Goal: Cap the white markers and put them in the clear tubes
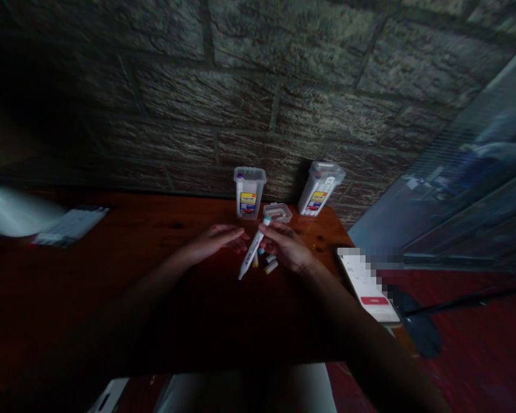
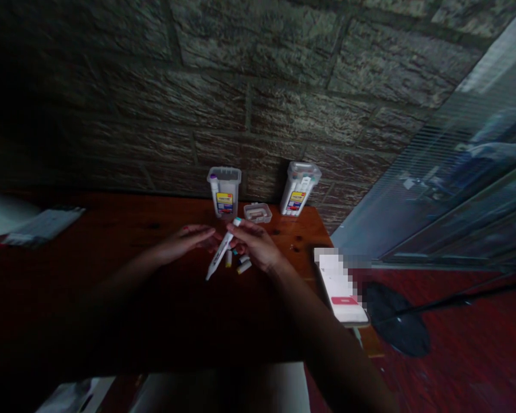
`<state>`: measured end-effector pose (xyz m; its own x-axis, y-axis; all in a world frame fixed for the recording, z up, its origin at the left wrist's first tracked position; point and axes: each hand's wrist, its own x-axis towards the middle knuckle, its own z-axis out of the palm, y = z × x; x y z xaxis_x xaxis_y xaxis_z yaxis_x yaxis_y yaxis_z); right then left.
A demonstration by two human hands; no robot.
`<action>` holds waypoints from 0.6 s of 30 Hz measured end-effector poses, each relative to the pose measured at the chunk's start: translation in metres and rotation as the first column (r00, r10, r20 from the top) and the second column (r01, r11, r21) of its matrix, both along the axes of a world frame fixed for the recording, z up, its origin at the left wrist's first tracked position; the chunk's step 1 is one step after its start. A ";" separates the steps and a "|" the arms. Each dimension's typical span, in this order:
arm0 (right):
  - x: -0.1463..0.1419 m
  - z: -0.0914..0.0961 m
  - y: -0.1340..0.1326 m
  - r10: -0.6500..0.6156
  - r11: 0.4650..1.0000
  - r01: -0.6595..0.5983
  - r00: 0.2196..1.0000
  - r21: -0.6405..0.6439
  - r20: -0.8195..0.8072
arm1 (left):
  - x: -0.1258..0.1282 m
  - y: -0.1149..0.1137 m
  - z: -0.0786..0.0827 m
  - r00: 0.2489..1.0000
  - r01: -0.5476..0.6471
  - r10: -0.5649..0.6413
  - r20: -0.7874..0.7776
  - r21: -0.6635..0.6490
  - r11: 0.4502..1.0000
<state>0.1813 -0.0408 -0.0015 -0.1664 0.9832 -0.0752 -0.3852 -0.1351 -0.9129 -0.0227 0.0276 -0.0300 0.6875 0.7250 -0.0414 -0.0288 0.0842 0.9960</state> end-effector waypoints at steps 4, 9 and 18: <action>-0.001 -0.004 -0.002 0.084 0.996 -0.085 0.995 0.015 0.048 | -0.002 -0.001 0.002 0.998 -0.025 0.029 -0.048 0.101 0.995; -0.004 -0.003 -0.004 0.122 0.991 -0.125 0.991 0.041 0.055 | -0.006 0.000 0.003 0.998 0.041 -0.036 -0.053 0.097 0.994; 0.018 -0.006 0.009 -0.257 0.961 0.215 0.924 0.174 0.282 | -0.004 -0.004 0.010 0.999 -0.020 0.018 -0.027 -0.084 0.996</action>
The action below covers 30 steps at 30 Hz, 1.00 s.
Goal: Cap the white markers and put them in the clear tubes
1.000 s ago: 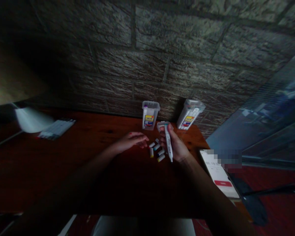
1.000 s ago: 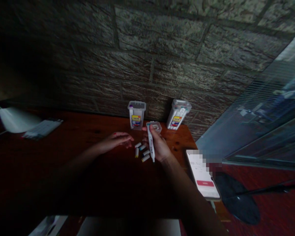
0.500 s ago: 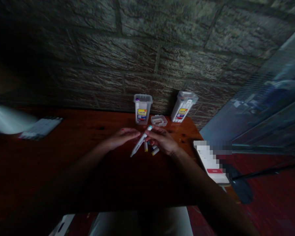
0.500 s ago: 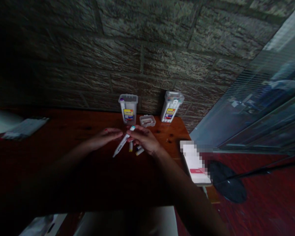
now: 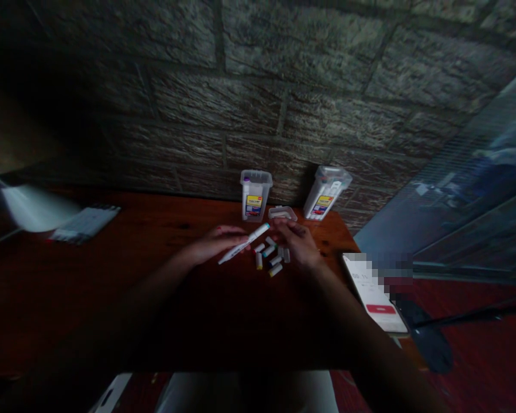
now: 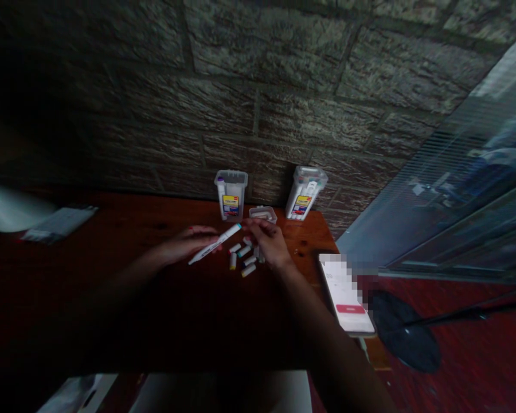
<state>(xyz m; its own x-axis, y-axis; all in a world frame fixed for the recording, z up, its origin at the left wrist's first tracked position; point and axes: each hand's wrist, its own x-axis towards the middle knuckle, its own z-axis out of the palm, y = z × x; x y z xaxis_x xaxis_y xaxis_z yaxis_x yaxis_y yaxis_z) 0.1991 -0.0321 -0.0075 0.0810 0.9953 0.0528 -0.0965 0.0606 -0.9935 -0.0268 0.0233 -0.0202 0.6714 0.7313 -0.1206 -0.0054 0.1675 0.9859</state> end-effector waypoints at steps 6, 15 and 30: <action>-0.001 -0.005 -0.006 -0.024 0.952 -0.185 0.750 0.244 0.661 | 0.000 0.008 -0.011 0.972 -0.115 0.141 0.187 -0.147 0.982; 0.007 -0.008 -0.004 -0.011 0.954 -0.224 0.638 0.199 0.770 | 0.001 0.007 -0.008 0.963 -0.084 0.128 0.235 -0.188 0.979; 0.020 -0.001 -0.006 0.224 0.898 -0.432 0.616 0.085 0.755 | 0.002 0.010 -0.011 0.944 -0.154 0.215 0.251 -0.243 0.958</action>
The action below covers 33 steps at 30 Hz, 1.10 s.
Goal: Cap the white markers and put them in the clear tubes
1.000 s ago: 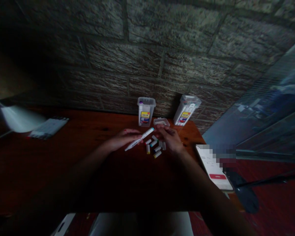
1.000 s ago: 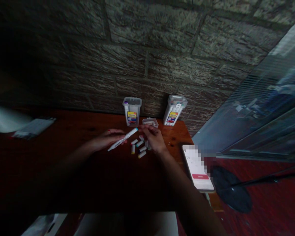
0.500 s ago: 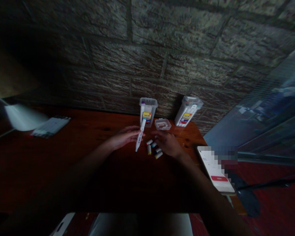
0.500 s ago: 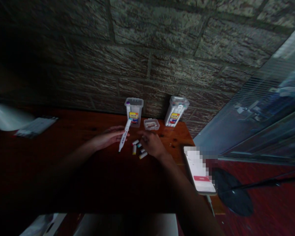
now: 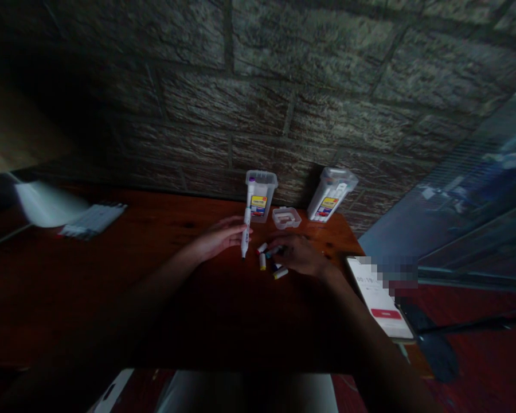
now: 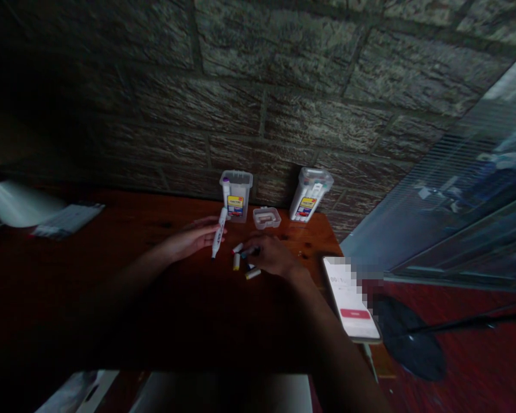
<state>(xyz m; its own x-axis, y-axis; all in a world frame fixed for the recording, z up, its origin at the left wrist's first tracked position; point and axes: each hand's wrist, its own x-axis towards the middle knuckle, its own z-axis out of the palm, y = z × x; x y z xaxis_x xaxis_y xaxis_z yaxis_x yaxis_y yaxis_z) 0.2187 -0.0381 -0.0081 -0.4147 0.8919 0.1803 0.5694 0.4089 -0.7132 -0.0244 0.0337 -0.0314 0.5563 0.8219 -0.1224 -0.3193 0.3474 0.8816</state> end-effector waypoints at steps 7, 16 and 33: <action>0.001 -0.001 0.001 0.014 0.999 -0.013 0.999 -0.031 0.042 | 0.000 -0.001 0.006 1.000 -0.026 0.026 -0.008 -0.046 0.999; 0.003 0.010 -0.001 -0.078 0.989 0.053 0.979 -0.135 -0.190 | 0.000 -0.001 0.005 0.996 -0.076 0.080 0.028 -0.111 0.991; -0.003 0.024 -0.009 -0.345 0.894 0.025 0.674 -0.447 -0.653 | -0.001 0.001 0.016 0.943 -0.272 0.306 0.130 -0.226 0.935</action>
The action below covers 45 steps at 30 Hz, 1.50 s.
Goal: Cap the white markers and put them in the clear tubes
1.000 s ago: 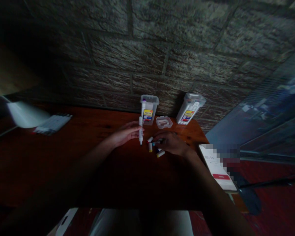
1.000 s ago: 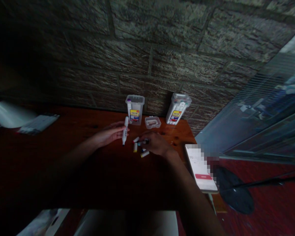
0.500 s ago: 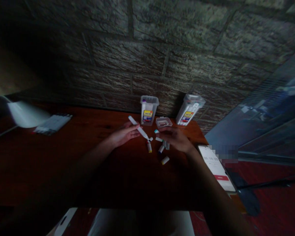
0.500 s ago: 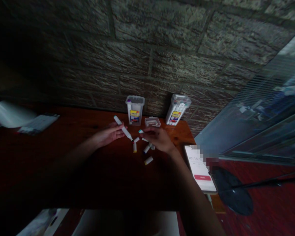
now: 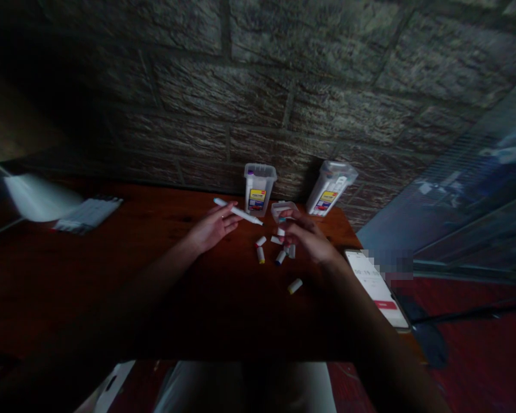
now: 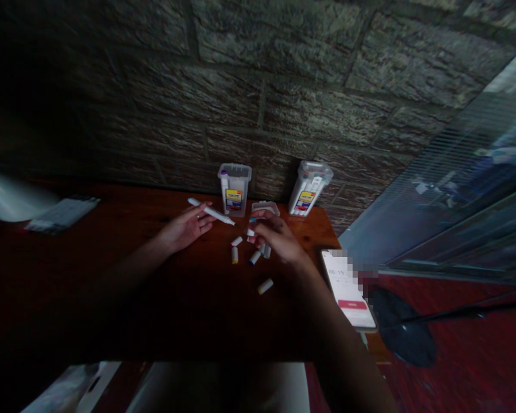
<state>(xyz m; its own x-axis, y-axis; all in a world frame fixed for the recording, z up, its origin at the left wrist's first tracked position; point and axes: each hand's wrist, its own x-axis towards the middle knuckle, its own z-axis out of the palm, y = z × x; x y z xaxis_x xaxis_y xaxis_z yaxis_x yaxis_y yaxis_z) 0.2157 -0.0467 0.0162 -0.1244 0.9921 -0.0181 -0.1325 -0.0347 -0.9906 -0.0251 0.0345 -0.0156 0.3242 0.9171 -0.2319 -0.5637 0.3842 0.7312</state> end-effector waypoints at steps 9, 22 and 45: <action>-0.022 0.019 -0.031 0.919 0.303 -0.765 0.393 -0.568 -0.040 | 0.000 0.000 -0.003 0.995 0.068 -0.065 -0.073 0.039 0.997; -0.008 0.004 -0.014 0.849 0.459 -0.765 0.527 -0.452 -0.031 | 0.001 -0.002 0.000 0.992 0.083 -0.078 -0.099 0.049 0.995; 0.003 0.012 -0.022 0.596 0.787 -0.488 0.760 -0.377 0.260 | -0.003 0.003 -0.009 0.991 0.130 -0.128 -0.030 0.115 0.985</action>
